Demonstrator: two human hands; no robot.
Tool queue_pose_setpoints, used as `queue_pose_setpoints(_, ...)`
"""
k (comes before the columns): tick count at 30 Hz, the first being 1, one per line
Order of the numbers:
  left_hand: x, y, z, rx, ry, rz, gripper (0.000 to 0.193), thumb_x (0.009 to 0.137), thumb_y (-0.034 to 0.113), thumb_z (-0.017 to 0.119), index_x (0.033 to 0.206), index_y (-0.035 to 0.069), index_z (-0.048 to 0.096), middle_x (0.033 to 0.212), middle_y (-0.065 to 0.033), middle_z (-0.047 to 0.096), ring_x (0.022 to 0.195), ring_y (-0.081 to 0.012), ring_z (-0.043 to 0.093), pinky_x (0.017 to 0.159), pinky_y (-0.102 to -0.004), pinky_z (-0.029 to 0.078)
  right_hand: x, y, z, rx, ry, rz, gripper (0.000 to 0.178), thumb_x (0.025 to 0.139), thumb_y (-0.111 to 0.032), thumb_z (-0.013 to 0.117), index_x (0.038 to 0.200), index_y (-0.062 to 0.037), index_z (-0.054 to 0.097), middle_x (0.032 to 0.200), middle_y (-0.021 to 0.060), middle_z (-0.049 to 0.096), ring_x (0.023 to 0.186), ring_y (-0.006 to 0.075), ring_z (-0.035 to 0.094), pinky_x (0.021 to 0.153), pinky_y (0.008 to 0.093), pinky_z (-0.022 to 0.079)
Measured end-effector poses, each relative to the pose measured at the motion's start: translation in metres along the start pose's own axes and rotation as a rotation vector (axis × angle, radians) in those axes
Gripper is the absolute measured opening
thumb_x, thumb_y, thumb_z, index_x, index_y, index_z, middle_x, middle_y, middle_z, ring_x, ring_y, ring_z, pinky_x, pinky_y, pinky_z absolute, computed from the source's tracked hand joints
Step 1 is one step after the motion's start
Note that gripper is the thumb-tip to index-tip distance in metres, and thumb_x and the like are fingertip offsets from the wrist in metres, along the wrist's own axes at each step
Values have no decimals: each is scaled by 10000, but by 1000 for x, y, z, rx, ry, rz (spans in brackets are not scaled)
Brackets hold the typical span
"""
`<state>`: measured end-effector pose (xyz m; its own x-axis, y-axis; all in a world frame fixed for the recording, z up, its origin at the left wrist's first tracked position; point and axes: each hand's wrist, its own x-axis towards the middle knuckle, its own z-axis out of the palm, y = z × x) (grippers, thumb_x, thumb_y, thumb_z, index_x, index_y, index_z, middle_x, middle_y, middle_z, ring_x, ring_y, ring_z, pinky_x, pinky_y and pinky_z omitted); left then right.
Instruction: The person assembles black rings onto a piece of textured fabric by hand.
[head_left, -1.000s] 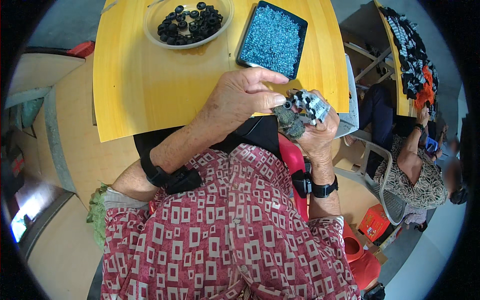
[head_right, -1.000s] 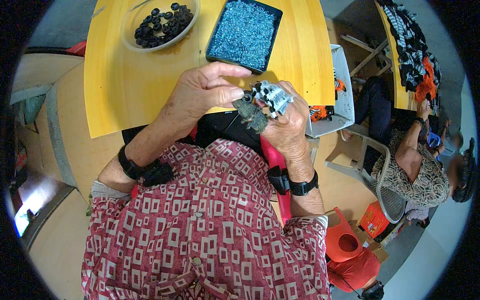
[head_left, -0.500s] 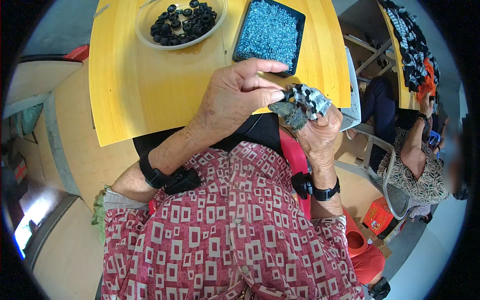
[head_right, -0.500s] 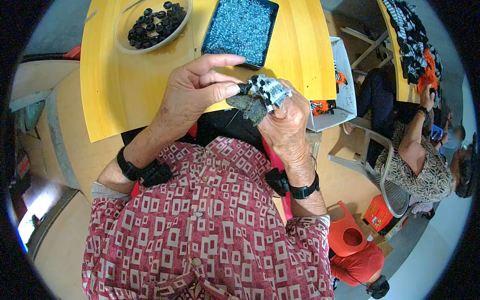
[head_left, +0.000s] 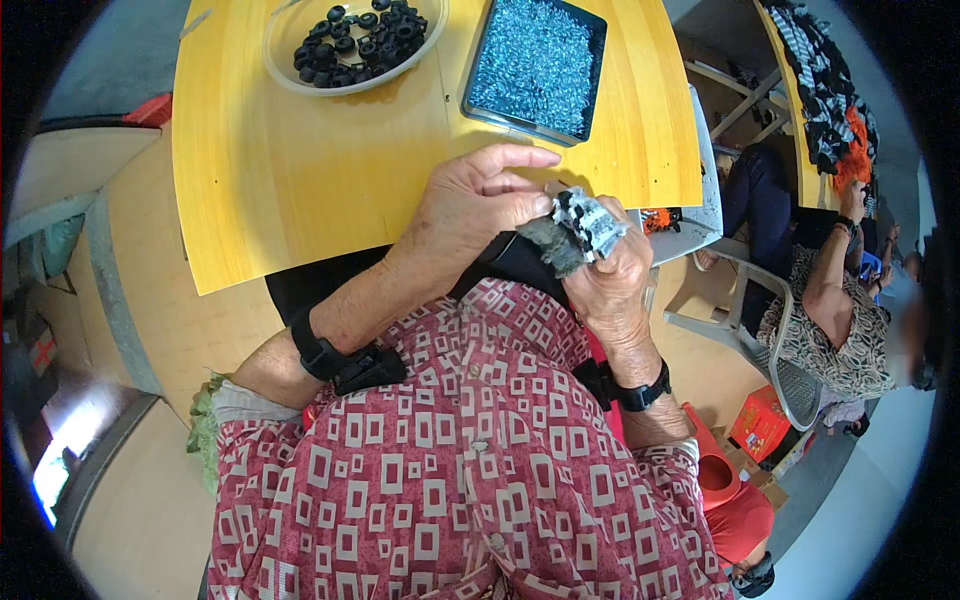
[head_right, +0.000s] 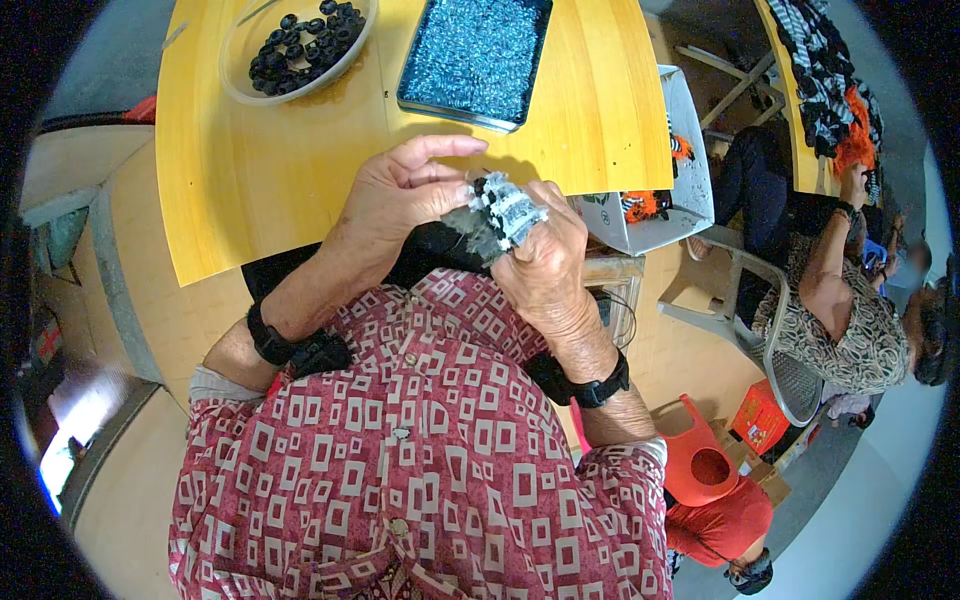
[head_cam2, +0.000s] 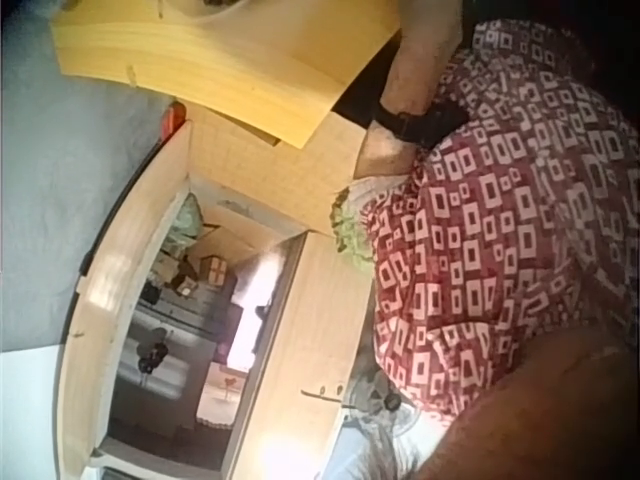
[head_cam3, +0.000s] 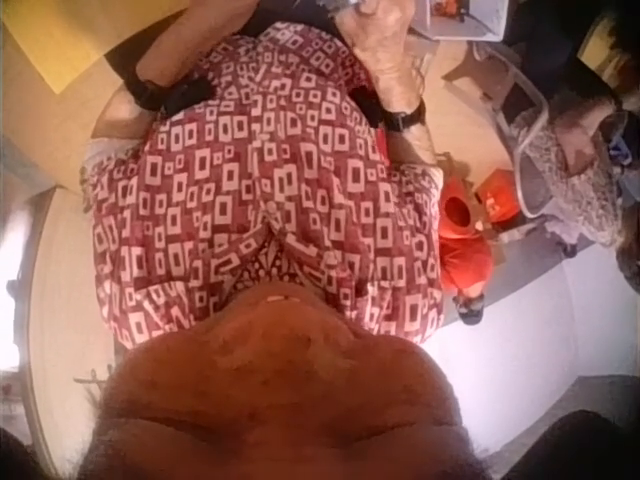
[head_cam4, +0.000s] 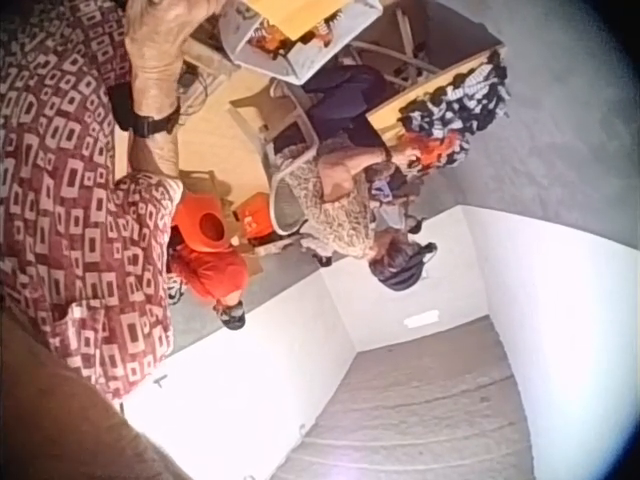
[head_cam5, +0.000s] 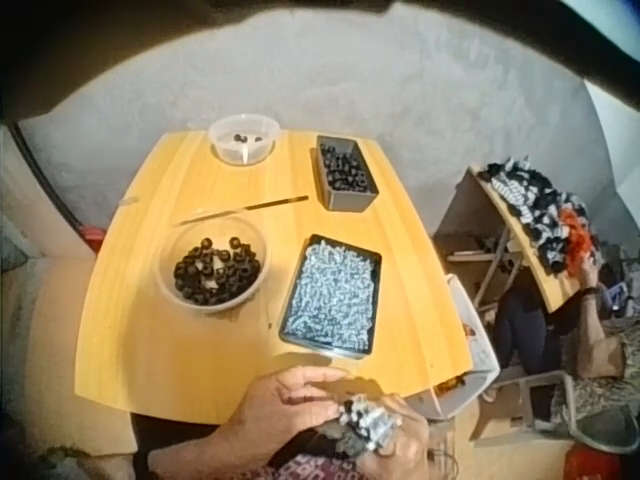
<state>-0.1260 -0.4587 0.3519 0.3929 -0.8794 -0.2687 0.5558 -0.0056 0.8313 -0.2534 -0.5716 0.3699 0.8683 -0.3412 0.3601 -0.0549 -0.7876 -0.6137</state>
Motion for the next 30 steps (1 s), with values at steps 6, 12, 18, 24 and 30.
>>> queue_pose_setpoints(6,3,10,1,-145,57,49,324,837,65,614,1153,8,569,1030,-76,627,911,-107,582,796,-242,476,21,-5,-11,141,-51,12,284,594,66,575,864,-20,598,759,141,565,704,342,544,652,381,450)
queue_pose_setpoints(12,3,12,-3,-192,42,188,273,864,94,594,1127,24,584,1028,-46,627,930,-103,576,795,-245,476,40,-16,-8,-56,55,-157,336,629,24,629,959,11,568,886,160,614,827,333,605,737,368,480)
queue_pose_setpoints(18,0,26,-6,-248,133,58,228,881,154,597,1085,51,603,1012,-42,619,920,-123,602,801,-256,487,29,-2,-5,250,39,203,255,747,-13,656,996,-9,603,908,90,648,822,184,635,733,293,507)
queue_pose_setpoints(24,2,27,-9,-336,124,37,206,874,100,592,1070,38,612,1025,-52,614,916,-124,584,830,-242,490,33,-1,4,621,132,434,259,725,17,692,967,-40,621,920,28,639,819,108,608,754,247,495)
queue_pose_setpoints(30,5,22,-13,-347,118,61,246,843,80,628,1078,14,601,1042,-86,615,970,-174,599,869,-275,484,35,3,9,424,171,253,278,705,16,715,965,-31,626,927,33,636,855,117,603,760,247,484)
